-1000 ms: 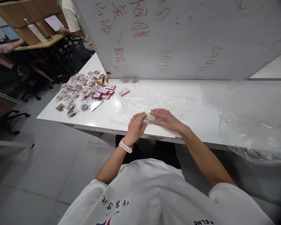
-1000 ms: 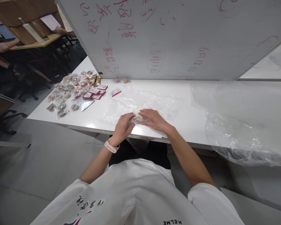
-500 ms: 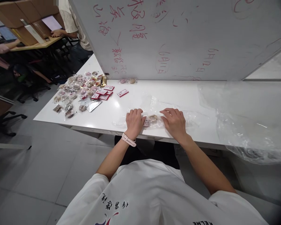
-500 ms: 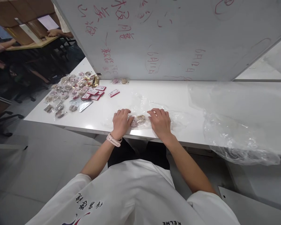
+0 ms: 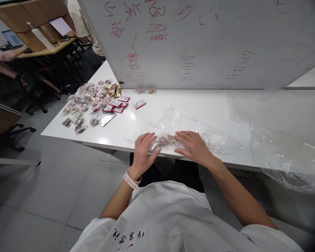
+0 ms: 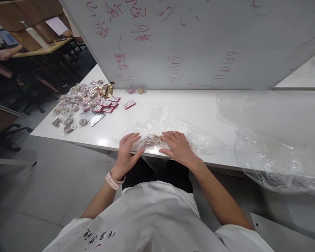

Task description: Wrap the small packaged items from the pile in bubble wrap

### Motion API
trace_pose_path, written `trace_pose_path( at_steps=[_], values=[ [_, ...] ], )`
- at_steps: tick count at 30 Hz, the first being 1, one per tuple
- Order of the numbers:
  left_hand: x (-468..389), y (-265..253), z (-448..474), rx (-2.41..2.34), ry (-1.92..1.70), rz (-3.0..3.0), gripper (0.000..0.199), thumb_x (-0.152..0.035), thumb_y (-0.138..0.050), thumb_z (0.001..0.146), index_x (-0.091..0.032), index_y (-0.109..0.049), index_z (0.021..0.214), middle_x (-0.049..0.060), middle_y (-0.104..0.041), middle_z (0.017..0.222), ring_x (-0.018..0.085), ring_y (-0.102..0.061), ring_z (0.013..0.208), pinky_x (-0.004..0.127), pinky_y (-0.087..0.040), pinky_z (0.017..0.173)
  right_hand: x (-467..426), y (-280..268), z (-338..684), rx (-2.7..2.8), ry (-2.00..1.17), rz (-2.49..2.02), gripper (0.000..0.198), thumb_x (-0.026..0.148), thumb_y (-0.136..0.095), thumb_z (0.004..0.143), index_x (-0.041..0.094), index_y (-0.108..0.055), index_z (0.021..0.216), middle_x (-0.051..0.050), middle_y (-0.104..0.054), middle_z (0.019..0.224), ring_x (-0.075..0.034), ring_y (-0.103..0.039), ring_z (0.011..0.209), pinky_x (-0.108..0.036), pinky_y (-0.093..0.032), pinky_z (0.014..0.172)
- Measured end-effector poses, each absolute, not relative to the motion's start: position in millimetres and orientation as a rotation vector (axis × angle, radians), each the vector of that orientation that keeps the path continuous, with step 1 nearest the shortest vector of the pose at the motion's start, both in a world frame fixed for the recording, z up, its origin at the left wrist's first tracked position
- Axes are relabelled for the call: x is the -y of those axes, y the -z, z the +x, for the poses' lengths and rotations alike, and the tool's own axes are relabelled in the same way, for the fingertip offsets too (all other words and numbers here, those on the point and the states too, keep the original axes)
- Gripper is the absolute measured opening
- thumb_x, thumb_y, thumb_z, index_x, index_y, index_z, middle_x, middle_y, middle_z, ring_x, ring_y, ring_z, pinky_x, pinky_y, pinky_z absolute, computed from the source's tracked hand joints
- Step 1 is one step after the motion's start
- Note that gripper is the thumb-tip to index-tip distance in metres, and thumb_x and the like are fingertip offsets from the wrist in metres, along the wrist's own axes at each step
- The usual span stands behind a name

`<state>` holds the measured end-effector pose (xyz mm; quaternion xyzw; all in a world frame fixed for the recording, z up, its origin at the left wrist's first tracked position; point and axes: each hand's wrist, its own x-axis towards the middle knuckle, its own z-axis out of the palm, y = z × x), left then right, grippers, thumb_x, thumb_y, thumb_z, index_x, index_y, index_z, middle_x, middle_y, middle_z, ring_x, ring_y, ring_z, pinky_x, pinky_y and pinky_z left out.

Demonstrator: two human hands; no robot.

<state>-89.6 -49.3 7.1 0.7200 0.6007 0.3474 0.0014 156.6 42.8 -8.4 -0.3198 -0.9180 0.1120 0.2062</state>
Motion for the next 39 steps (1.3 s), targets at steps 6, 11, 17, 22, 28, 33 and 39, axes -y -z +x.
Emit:
trace_pose_path(
  at_steps=[6, 11, 17, 22, 28, 33, 39],
  values=[
    [-4, -6, -82, -1.959, -0.845, 2.138, 0.023, -0.037, -0.055, 0.096, -0.019, -0.065, 0.107, 0.007, -0.073, 0.093, 0.025, -0.066, 0.09, 0.042, -0.045, 0.089, -78, -9, 137, 2.499, -0.397, -1.221, 0.057, 0.051, -0.029, 0.103, 0.02, -0.072, 0.082, -0.009, -0.071, 0.086, -0.024, -0.062, 0.082, -0.04, -0.045, 0.079],
    [-53, -19, -85, -2.212, -0.746, 1.996, 0.028, -0.046, -0.063, 0.09, -0.018, -0.066, 0.094, 0.009, -0.071, 0.082, 0.03, -0.065, 0.089, 0.049, -0.042, 0.092, -101, -16, 112, 2.353, -0.046, -1.247, 0.034, 0.03, -0.041, 0.1, 0.018, -0.069, 0.115, -0.015, -0.065, 0.123, -0.034, -0.055, 0.114, -0.052, -0.039, 0.097],
    [11, -17, -81, -2.107, -1.535, 1.502, 0.031, -0.038, -0.061, 0.09, -0.021, -0.058, 0.117, 0.013, -0.061, 0.127, 0.029, -0.055, 0.123, 0.05, -0.045, 0.102, -85, 9, 109, 2.552, -0.247, -0.965, 0.049, 0.036, -0.039, 0.101, 0.027, -0.041, 0.149, -0.007, -0.051, 0.148, -0.027, -0.047, 0.131, -0.048, -0.04, 0.105],
    [40, -17, -95, -1.307, -1.375, 0.763, 0.029, -0.037, -0.046, 0.096, -0.018, -0.062, 0.11, 0.015, -0.068, 0.12, 0.026, -0.066, 0.114, 0.047, -0.055, 0.099, -81, 11, 109, 2.503, -0.358, -1.064, 0.048, 0.033, -0.037, 0.101, 0.027, -0.043, 0.147, -0.007, -0.053, 0.145, -0.029, -0.048, 0.128, -0.049, -0.043, 0.101],
    [-39, -13, -83, -1.504, -1.391, 1.078, 0.035, -0.034, -0.041, 0.098, -0.017, -0.062, 0.12, 0.013, -0.068, 0.122, 0.023, -0.063, 0.121, 0.046, -0.049, 0.107, -88, 12, 110, 2.49, -0.424, -0.999, 0.042, 0.025, -0.039, 0.098, 0.025, -0.051, 0.139, -0.008, -0.058, 0.138, -0.028, -0.049, 0.124, -0.047, -0.045, 0.097],
    [-48, 8, -45, -1.788, -0.936, 2.085, 0.046, -0.036, -0.041, 0.101, -0.019, -0.047, 0.143, 0.015, -0.045, 0.153, 0.028, -0.032, 0.148, 0.057, -0.024, 0.121, -81, 10, 113, 2.469, -0.384, -0.964, 0.037, 0.023, -0.038, 0.098, 0.02, -0.059, 0.129, -0.012, -0.063, 0.128, -0.029, -0.051, 0.124, -0.048, -0.043, 0.102],
    [-33, 20, -53, -1.835, -0.764, 2.292, 0.049, -0.032, -0.029, 0.104, -0.023, -0.035, 0.152, 0.012, -0.041, 0.156, 0.028, -0.034, 0.147, 0.057, -0.029, 0.119, -4, 13, 158, 2.105, -0.037, -1.302, 0.028, 0.031, -0.045, 0.099, 0.028, -0.068, 0.115, -0.01, -0.07, 0.109, -0.031, -0.059, 0.104, -0.049, -0.045, 0.089]
  ],
)
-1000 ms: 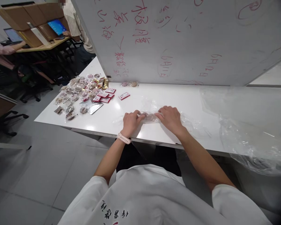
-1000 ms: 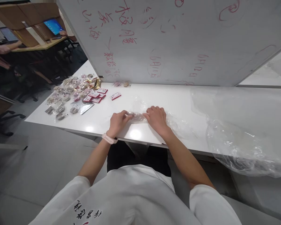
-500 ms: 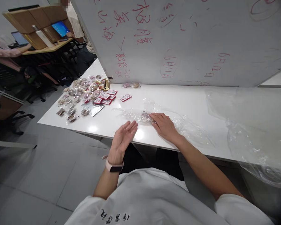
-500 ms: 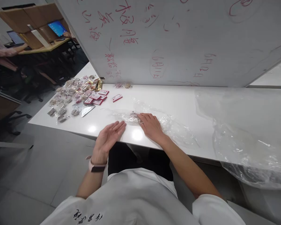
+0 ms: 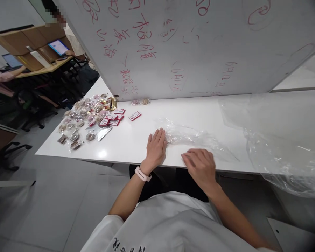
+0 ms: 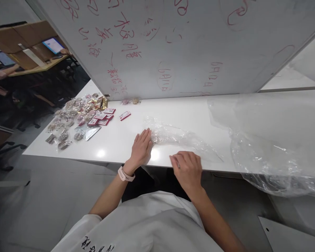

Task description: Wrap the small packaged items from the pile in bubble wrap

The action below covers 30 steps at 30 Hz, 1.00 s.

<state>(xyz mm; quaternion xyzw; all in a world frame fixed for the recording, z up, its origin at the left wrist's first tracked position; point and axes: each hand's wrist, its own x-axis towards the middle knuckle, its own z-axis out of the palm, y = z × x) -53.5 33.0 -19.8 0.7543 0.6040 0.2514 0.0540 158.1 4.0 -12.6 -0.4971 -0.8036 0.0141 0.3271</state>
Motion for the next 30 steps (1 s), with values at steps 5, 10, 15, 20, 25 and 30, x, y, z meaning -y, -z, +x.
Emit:
trace_pose_path(
  at_steps=[5, 10, 15, 20, 25, 30],
  values=[
    [-31, 20, -50, -1.789, -0.809, 2.3, 0.048, -0.032, -0.031, 0.103, -0.022, -0.039, 0.149, 0.012, -0.043, 0.155, 0.028, -0.036, 0.146, 0.057, -0.029, 0.119, 2, 16, 193, 2.043, 0.093, -1.573, 0.039, 0.038, -0.042, 0.099, 0.023, -0.06, 0.131, -0.016, -0.066, 0.119, -0.037, -0.057, 0.108, -0.056, -0.044, 0.088],
    [-28, 20, -46, -1.767, -0.833, 2.327, 0.037, -0.024, -0.038, 0.1, -0.018, -0.053, 0.134, 0.015, -0.054, 0.145, 0.03, -0.043, 0.141, 0.058, -0.033, 0.116, -39, 3, 146, 2.278, -0.23, -1.186, 0.048, 0.033, -0.032, 0.103, 0.017, -0.045, 0.146, -0.015, -0.054, 0.143, -0.03, -0.049, 0.133, -0.049, -0.043, 0.107],
    [-20, 19, -54, -1.719, -0.956, 2.15, 0.03, -0.028, -0.048, 0.098, -0.018, -0.055, 0.125, 0.018, -0.062, 0.129, 0.031, -0.058, 0.125, 0.052, -0.049, 0.101, -72, -3, 115, 2.553, -0.516, -0.86, 0.057, 0.044, -0.039, 0.102, 0.024, -0.032, 0.155, -0.009, -0.037, 0.158, -0.027, -0.033, 0.147, -0.048, -0.038, 0.115],
    [-6, 9, -59, -1.662, -1.202, 2.086, 0.076, -0.037, -0.055, 0.096, -0.025, -0.01, 0.156, 0.018, 0.002, 0.166, 0.032, -0.021, 0.152, 0.051, -0.044, 0.11, -89, 3, 130, 2.627, -0.615, -0.716, 0.072, 0.061, -0.052, 0.092, 0.022, -0.038, 0.151, -0.014, -0.042, 0.154, -0.03, -0.039, 0.142, -0.051, -0.04, 0.112],
    [8, 6, -69, -1.477, -0.974, 2.275, 0.057, -0.028, -0.047, 0.1, -0.028, -0.027, 0.153, 0.013, -0.043, 0.152, 0.027, -0.042, 0.141, 0.048, -0.044, 0.111, -74, 2, 133, 2.547, -0.609, -0.723, 0.042, 0.04, -0.042, 0.102, 0.023, -0.05, 0.139, -0.011, -0.057, 0.138, -0.027, -0.053, 0.126, -0.047, -0.047, 0.104],
    [5, -2, -75, -1.574, -0.945, 2.069, 0.034, -0.039, -0.05, 0.099, -0.021, -0.055, 0.127, 0.01, -0.067, 0.115, 0.024, -0.063, 0.106, 0.038, -0.052, 0.091, -56, -13, 133, 2.423, -0.811, -0.945, 0.031, 0.043, -0.04, 0.102, 0.023, -0.058, 0.117, -0.006, -0.069, 0.106, -0.023, -0.064, 0.095, -0.038, -0.052, 0.081]
  ],
)
